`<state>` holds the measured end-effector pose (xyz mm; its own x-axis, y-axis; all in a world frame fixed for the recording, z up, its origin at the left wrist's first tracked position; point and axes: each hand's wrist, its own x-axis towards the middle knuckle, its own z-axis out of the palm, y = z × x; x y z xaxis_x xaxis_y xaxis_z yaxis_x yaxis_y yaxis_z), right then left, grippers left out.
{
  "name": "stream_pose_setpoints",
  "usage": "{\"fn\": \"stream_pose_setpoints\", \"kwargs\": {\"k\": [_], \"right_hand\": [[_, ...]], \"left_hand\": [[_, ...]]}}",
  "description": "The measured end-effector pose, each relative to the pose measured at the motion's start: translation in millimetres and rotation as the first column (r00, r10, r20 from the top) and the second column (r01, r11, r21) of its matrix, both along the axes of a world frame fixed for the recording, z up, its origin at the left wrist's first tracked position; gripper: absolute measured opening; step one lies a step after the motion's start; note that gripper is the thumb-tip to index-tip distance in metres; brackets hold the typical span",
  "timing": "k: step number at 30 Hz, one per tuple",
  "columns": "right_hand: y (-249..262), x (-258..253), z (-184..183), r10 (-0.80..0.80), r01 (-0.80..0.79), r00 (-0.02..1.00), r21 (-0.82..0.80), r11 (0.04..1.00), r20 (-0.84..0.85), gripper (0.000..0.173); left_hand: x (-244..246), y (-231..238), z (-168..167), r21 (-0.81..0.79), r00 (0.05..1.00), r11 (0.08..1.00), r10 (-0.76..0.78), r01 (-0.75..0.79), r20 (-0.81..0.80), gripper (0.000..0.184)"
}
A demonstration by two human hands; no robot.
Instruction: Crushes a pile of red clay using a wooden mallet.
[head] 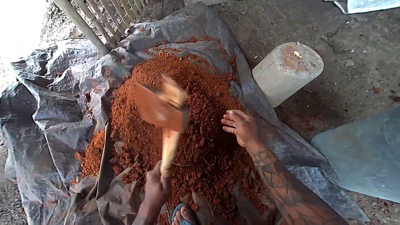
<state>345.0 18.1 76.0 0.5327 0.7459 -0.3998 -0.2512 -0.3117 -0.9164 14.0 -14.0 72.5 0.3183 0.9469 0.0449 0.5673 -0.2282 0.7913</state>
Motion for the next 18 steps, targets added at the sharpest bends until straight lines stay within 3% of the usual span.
{"fn": "stream_pose_setpoints", "kwargs": {"k": [1,2,3,4,6,8,10,13,15,16,17,18], "right_hand": [[-1.3,7.6,-10.8,-0.036,0.038,0.999,-0.045,0.998,0.039,0.034],[-4.1,14.5,-23.7,-0.055,0.064,0.994,-0.090,0.994,0.093,0.034],[-9.5,20.4,-38.7,-0.050,0.071,0.985,-0.126,0.989,0.164,0.034],[-13.8,26.5,-54.0,-0.022,0.062,0.967,-0.151,0.987,0.255,0.035],[-25.1,33.6,-75.7,0.053,0.043,0.901,-0.211,0.977,0.430,0.035],[-40.7,34.3,-90.8,0.198,-0.051,0.835,-0.286,0.957,0.513,0.042],[-52.4,29.0,-110.1,0.330,-0.163,0.763,-0.329,0.930,0.555,0.052],[-74.4,12.4,-145.6,0.440,-0.285,0.609,-0.336,0.898,0.660,0.066],[-86.4,0.7,-161.0,0.390,-0.309,0.516,-0.259,0.915,0.763,0.076],[-92.9,-4.4,-164.3,0.367,-0.328,0.478,-0.225,0.917,0.798,0.083],[-99.3,-8.7,-164.6,0.373,-0.356,0.445,-0.221,0.908,0.814,0.091],[-105.2,-12.2,-163.9,0.389,-0.383,0.407,-0.232,0.894,0.827,0.100]], "left_hand": [[0.1,-3.1,-19.8,-0.166,0.968,0.986,-0.037,-0.005,-0.249,0.075],[2.7,-0.2,-34.6,-0.415,0.901,0.909,-0.145,-0.042,-0.408,0.072],[4.9,2.8,-48.7,-0.554,0.869,0.829,-0.214,-0.080,-0.446,0.070],[6.6,7.4,-49.5,-0.596,0.864,0.797,-0.231,-0.095,-0.447,0.071],[3.0,13.8,-23.0,-0.562,0.906,0.825,-0.192,-0.058,-0.377,0.072],[-0.9,15.7,12.2,-0.428,0.960,0.903,-0.082,-0.043,-0.270,0.074],[-0.8,15.7,43.6,-0.199,1.000,0.980,0.028,-0.030,-0.011,0.073],[9.8,17.3,74.8,0.055,0.935,0.998,-0.042,0.024,0.352,0.062],[17.0,13.9,59.6,0.148,0.884,0.989,-0.093,0.028,0.458,0.061],[15.3,8.8,37.1,0.157,0.900,0.987,-0.089,0.023,0.427,0.063],[8.9,0.9,7.6,0.137,0.951,0.990,-0.057,0.015,0.305,0.068],[0.0,-9.3,-21.8,0.065,0.998,0.998,-0.017,0.013,0.068,0.076]]}}
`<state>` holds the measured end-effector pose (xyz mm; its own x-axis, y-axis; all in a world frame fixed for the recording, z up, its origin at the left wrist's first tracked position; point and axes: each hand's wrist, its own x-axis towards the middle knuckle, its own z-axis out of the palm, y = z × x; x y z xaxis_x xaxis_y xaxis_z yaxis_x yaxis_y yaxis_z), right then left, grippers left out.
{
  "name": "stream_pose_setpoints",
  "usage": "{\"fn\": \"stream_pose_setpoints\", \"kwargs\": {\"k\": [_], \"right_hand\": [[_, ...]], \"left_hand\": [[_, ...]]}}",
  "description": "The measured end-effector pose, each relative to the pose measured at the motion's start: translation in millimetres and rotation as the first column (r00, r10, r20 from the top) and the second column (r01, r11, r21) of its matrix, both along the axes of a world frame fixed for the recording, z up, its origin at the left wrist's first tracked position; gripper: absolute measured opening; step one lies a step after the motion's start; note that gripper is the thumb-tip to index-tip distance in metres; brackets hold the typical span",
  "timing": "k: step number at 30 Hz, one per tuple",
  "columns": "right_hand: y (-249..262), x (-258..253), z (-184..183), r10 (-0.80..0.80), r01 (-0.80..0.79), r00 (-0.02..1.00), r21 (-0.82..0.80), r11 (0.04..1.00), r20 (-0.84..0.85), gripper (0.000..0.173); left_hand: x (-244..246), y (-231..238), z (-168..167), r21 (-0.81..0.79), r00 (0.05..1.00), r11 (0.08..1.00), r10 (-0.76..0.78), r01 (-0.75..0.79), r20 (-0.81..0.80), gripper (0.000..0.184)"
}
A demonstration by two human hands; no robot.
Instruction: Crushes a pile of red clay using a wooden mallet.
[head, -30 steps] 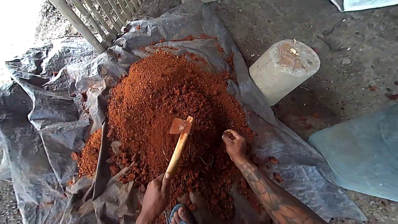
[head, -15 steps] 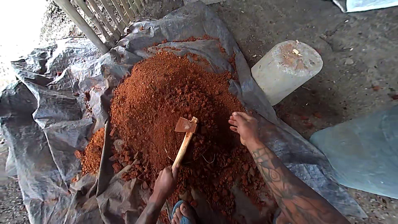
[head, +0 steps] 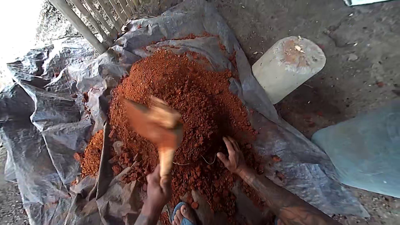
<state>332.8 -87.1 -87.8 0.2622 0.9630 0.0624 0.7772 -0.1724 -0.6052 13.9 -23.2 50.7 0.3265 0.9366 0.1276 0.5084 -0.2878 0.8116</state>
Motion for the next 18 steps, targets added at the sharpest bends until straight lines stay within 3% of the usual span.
{"fn": "stream_pose_setpoints", "kwargs": {"k": [1,2,3,4,7,10,12,14,16,17,18], "right_hand": [[-5.4,-3.3,-0.6,0.032,-0.032,0.999,0.002,0.999,0.040,0.109],[-11.2,-7.0,-1.2,0.060,-0.060,0.995,-0.009,0.998,0.085,0.116],[-18.2,-12.0,-1.8,0.081,-0.078,0.988,-0.027,0.997,0.133,0.120],[-20.8,-15.2,-2.1,0.098,-0.091,0.980,-0.049,0.995,0.175,0.119],[-30.4,-24.6,-6.5,0.090,-0.080,0.962,-0.048,0.996,0.258,0.097],[-22.1,-19.7,-13.6,0.075,-0.126,0.937,0.132,0.983,0.340,0.063],[-17.0,-14.0,-12.4,0.076,-0.139,0.939,0.166,0.976,0.336,0.048],[-8.8,-9.7,-5.4,0.059,-0.099,0.960,0.134,0.986,0.275,0.042],[-2.9,-6.7,4.6,0.021,-0.026,0.985,0.033,0.999,0.172,0.040],[0.5,-5.0,10.5,-0.012,0.016,0.993,-0.032,0.999,0.114,0.039],[5.5,-3.2,17.8,-0.059,0.064,0.997,-0.111,0.992,0.049,0.038]], "left_hand": [[-5.6,-7.7,-19.1,-0.161,0.948,0.987,-0.031,-0.022,-0.316,0.081],[-4.0,-7.3,-26.3,-0.428,0.836,0.899,-0.168,-0.087,-0.523,0.080],[-0.2,-5.4,-32.2,-0.569,0.774,0.807,-0.255,-0.160,-0.579,0.077],[3.6,-1.4,-27.9,-0.610,0.766,0.769,-0.274,-0.188,-0.581,0.076],[1.4,4.7,18.6,-0.500,0.896,0.858,-0.124,-0.119,-0.426,0.072],[1.2,14.5,72.9,-0.185,0.998,0.981,0.060,-0.062,-0.013,0.071],[5.2,22.0,98.8,-0.006,0.965,1.000,0.020,-0.019,0.262,0.064],[11.0,24.2,98.0,0.112,0.904,0.994,-0.044,-0.005,0.424,0.058],[8.8,14.5,60.1,0.095,0.937,0.994,0.014,-0.050,0.350,0.063],[2.2,6.2,30.8,0.042,0.984,0.996,0.069,-0.077,0.165,0.070],[-5.6,-1.3,3.8,-0.068,0.989,0.994,0.080,-0.089,-0.126,0.079]]}}
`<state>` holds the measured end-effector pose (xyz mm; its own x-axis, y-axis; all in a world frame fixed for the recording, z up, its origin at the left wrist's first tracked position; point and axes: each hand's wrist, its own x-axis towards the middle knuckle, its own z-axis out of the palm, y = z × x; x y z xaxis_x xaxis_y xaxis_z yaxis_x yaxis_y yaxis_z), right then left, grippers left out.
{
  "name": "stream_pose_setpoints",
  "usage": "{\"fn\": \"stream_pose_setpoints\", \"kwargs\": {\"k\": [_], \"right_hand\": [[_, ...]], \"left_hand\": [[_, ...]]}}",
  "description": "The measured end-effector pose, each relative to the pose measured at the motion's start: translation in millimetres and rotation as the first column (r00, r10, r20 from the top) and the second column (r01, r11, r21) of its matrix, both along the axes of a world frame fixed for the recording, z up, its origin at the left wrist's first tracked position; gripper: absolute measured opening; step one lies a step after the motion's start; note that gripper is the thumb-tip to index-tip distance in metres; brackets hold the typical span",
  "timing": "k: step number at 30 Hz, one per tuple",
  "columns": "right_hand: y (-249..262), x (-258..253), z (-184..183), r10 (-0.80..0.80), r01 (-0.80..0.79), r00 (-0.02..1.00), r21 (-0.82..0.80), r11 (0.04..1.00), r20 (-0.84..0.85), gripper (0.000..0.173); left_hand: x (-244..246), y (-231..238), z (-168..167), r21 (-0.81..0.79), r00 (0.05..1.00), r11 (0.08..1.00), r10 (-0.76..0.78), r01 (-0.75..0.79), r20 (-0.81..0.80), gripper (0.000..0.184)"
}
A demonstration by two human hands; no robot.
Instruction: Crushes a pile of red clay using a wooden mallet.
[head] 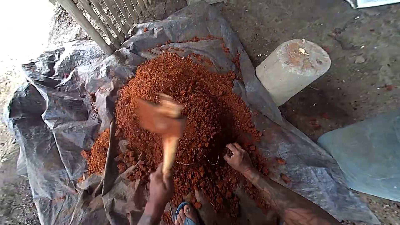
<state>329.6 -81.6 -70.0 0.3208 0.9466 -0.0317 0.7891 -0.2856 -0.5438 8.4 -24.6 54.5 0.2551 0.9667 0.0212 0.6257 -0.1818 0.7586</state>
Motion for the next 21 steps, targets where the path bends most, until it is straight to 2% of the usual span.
{"fn": "stream_pose_setpoints", "kwargs": {"k": [1,2,3,4,7,10,13,15,16,17,18,19,20,21], "right_hand": [[6.3,2.2,9.1,-0.071,0.064,0.994,-0.084,0.994,-0.080,0.037],[12.5,3.6,17.1,-0.154,0.136,0.976,-0.123,0.983,-0.153,0.036],[19.3,4.2,24.8,-0.229,0.209,0.949,-0.111,0.972,-0.218,0.034],[30.7,4.4,35.2,-0.280,0.271,0.915,-0.071,0.960,-0.289,0.030],[59.4,-10.1,77.4,-0.274,0.325,0.796,0.000,0.946,-0.540,0.027],[89.9,-29.2,132.1,-0.150,0.181,0.631,-0.044,0.983,-0.761,0.033],[104.8,-30.4,162.2,-0.109,0.103,0.536,-0.063,0.993,-0.837,0.037],[107.1,-21.6,169.8,-0.159,0.193,0.494,-0.070,0.979,-0.855,0.034],[106.0,-13.9,167.3,-0.189,0.253,0.479,-0.072,0.965,-0.857,0.033],[104.2,-4.4,161.0,-0.225,0.314,0.473,-0.075,0.946,-0.852,0.032],[101.4,6.1,151.7,-0.268,0.372,0.476,-0.085,0.924,-0.837,0.031],[98.2,16.5,140.6,-0.320,0.424,0.491,-0.099,0.900,-0.810,0.031],[96.1,26.8,127.6,-0.378,0.473,0.514,-0.114,0.874,-0.770,0.031],[92.6,36.0,113.6,-0.431,0.505,0.541,-0.132,0.853,-0.722,0.032]], "left_hand": [[-3.5,-2.1,-18.6,-0.251,0.964,0.968,-0.058,-0.009,-0.258,0.080],[-4.3,1.2,-33.7,-0.485,0.913,0.873,-0.156,-0.052,-0.377,0.079],[-4.9,2.5,-43.8,-0.579,0.898,0.811,-0.191,-0.083,-0.397,0.077],[-5.3,6.6,-41.2,-0.595,0.903,0.798,-0.184,-0.093,-0.389,0.075],[-12.5,8.7,-1.6,-0.498,0.966,0.866,-0.092,-0.042,-0.242,0.071],[-10.6,20.9,45.0,-0.246,0.998,0.969,0.045,-0.033,0.045,0.072],[-3.7,34.6,94.2,0.003,0.950,1.000,-0.017,0.017,0.311,0.065],[1.2,35.5,104.1,0.123,0.909,0.991,-0.091,0.044,0.407,0.062],[3.9,32.0,96.3,0.146,0.903,0.989,-0.099,0.041,0.418,0.063],[5.3,26.0,77.7,0.135,0.915,0.990,-0.086,0.035,0.395,0.067],[4.3,18.1,49.9,0.090,0.951,0.995,-0.059,0.033,0.303,0.071],[1.2,10.4,20.0,0.000,0.994,0.999,-0.040,0.040,0.102,0.078],[-0.2,6.9,-3.7,-0.192,0.987,0.980,-0.076,0.048,-0.139,0.078],[0.5,10.3,-20.8,-0.451,0.938,0.892,-0.176,0.023,-0.299,0.077]]}}
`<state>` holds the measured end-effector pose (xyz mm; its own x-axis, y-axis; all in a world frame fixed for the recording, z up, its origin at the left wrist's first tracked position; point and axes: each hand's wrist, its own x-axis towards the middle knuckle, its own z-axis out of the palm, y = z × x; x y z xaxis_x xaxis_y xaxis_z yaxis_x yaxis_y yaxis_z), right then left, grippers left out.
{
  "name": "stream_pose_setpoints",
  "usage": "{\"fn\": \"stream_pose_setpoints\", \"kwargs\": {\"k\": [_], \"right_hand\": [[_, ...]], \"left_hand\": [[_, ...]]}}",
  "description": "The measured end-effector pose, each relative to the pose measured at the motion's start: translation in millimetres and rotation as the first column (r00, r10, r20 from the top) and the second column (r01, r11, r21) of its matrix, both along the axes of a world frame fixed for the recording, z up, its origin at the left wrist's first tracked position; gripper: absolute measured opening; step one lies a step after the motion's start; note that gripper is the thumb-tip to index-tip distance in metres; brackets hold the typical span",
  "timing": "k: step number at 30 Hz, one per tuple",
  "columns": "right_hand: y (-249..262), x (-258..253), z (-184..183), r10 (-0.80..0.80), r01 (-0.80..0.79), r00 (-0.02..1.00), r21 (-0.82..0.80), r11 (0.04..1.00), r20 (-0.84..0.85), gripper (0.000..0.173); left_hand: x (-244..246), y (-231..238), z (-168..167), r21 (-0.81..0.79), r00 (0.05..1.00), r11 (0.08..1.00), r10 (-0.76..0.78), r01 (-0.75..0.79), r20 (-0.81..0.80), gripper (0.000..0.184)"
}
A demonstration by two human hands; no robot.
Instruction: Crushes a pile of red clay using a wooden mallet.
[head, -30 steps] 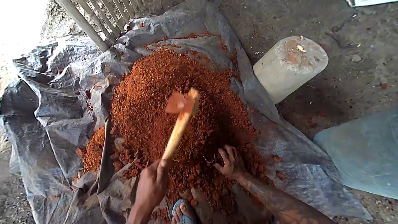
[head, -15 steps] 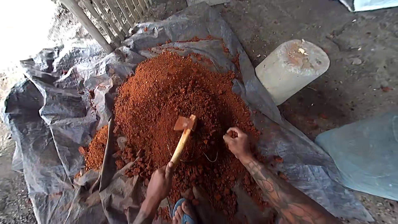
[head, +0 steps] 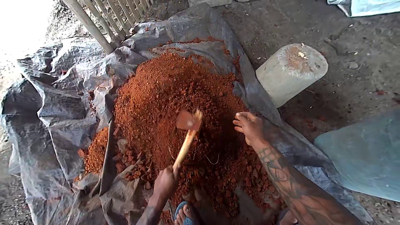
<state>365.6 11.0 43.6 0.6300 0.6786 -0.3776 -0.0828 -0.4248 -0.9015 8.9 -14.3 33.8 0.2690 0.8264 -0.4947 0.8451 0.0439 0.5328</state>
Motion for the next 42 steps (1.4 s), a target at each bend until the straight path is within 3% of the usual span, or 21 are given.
{"fn": "stream_pose_setpoints", "kwargs": {"k": [2,5,7,10,13,14,15,16,17,18,20,23,26,29,31,33,34,36,37,39,42], "right_hand": [[-9.4,14.5,-23.8,0.014,-0.004,0.992,-0.078,0.997,0.126,0.034],[-32.3,21.7,-40.5,0.044,-0.005,0.953,-0.129,0.992,0.299,0.034],[-31.3,24.3,-42.7,0.062,-0.005,0.928,-0.155,0.988,0.367,0.035],[-47.5,22.0,-59.6,0.074,0.021,0.916,-0.232,0.972,0.393,0.036],[-49.2,23.6,-69.4,0.102,0.014,0.904,-0.265,0.964,0.416,0.038],[-50.0,24.4,-72.4,0.116,0.007,0.896,-0.275,0.961,0.429,0.038],[-50.6,25.5,-74.9,0.140,-0.007,0.887,-0.291,0.957,0.440,0.039],[-50.5,27.2,-76.8,0.175,-0.028,0.875,-0.315,0.949,0.451,0.040],[-50.4,29.0,-78.5,0.217,-0.055,0.863,-0.343,0.938,0.456,0.041],[-51.7,30.0,-80.2,0.259,-0.082,0.852,-0.371,0.925,0.456,0.042],[-48.8,36.3,-78.1,0.337,-0.143,0.812,-0.397,0.907,0.476,0.044],[-57.5,48.2,-73.5,0.481,-0.266,0.701,-0.433,0.861,0.526,0.044],[-56.3,65.3,-70.9,0.662,-0.471,0.523,-0.465,0.750,0.537,0.044],[-82.8,89.6,-75.7,0.779,-0.577,0.342,-0.537,0.615,0.526,0.040],[-106.1,110.0,-76.4,0.817,-0.603,0.196,-0.590,0.536,0.542,0.042],[-130.3,126.6,-80.2,0.836,-0.617,0.112,-0.622,0.483,0.538,0.053],[-144.0,132.0,-85.9,0.838,-0.620,0.087,-0.629,0.469,0.539,0.062],[-173.3,132.1,-105.5,0.830,-0.615,0.099,-0.622,0.484,0.549,0.086],[-185.5,124.6,-116.9,0.818,-0.606,0.149,-0.602,0.520,0.556,0.097],[-189.5,97.3,-136.5,0.737,-0.556,0.299,-0.517,0.651,0.606,0.106],[-187.7,28.0,-153.8,0.574,-0.478,0.466,-0.355,0.803,0.673,0.109]], "left_hand": [[2.8,12.0,-11.7,-0.205,0.993,0.979,-0.019,-0.006,-0.120,0.073],[-4.6,20.4,39.0,-0.111,1.000,0.994,0.022,-0.021,0.008,0.071],[-5.2,23.4,76.5,0.121,0.965,0.986,0.083,-0.116,0.250,0.068],[0.6,17.8,118.2,0.313,0.751,0.916,-0.019,-0.252,0.660,0.063],[12.1,12.3,107.5,0.397,0.591,0.869,-0.160,-0.296,0.791,0.059],[11.7,5.8,84.4,0.418,0.647,0.863,-0.150,-0.283,0.748,0.063],[7.2,-2.9,54.3,0.441,0.775,0.868,-0.113,-0.228,0.622,0.069],[1.1,-11.2,26.0,0.423,0.928,0.901,-0.074,-0.094,0.364,0.076],[-0.7,-13.7,7.1,0.224,0.997,0.974,-0.057,0.043,0.054,0.077],[1.7,-8.6,-6.0,-0.040,0.980,0.995,-0.100,0.094,-0.171,0.079],[12.5,10.5,-4.0,-0.224,0.933,0.970,-0.160,0.088,-0.323,0.078],[7.0,19.6,46.7,-0.117,0.975,0.988,-0.119,0.099,-0.185,0.075],[-0.7,19.1,92.5,0.225,0.990,0.974,-0.003,-0.029,0.143,0.075],[-1.5,19.6,105.3,0.346,0.825,0.923,-0.060,-0.169,0.562,0.064],[4.0,16.3,88.2,0.369,0.741,0.904,-0.095,-0.215,0.664,0.058],[1.9,1.3,55.0,0.408,0.852,0.894,-0.062,-0.184,0.520,0.065],[-3.5,-8.2,35.6,0.381,0.952,0.919,-0.027,-0.097,0.305,0.073],[-6.3,-12.1,6.1,0.007,0.986,0.998,-0.059,0.061,-0.156,0.077],[-6.6,-11.3,-5.9,-0.123,0.966,0.990,-0.092,0.063,-0.243,0.078],[-8.2,-5.5,-1.4,-0.095,0.975,0.994,-0.079,0.061,-0.205,0.081],[-10.9,-7.2,35.3,0.054,0.999,0.998,0.006,-0.008,0.037,0.075]]}}
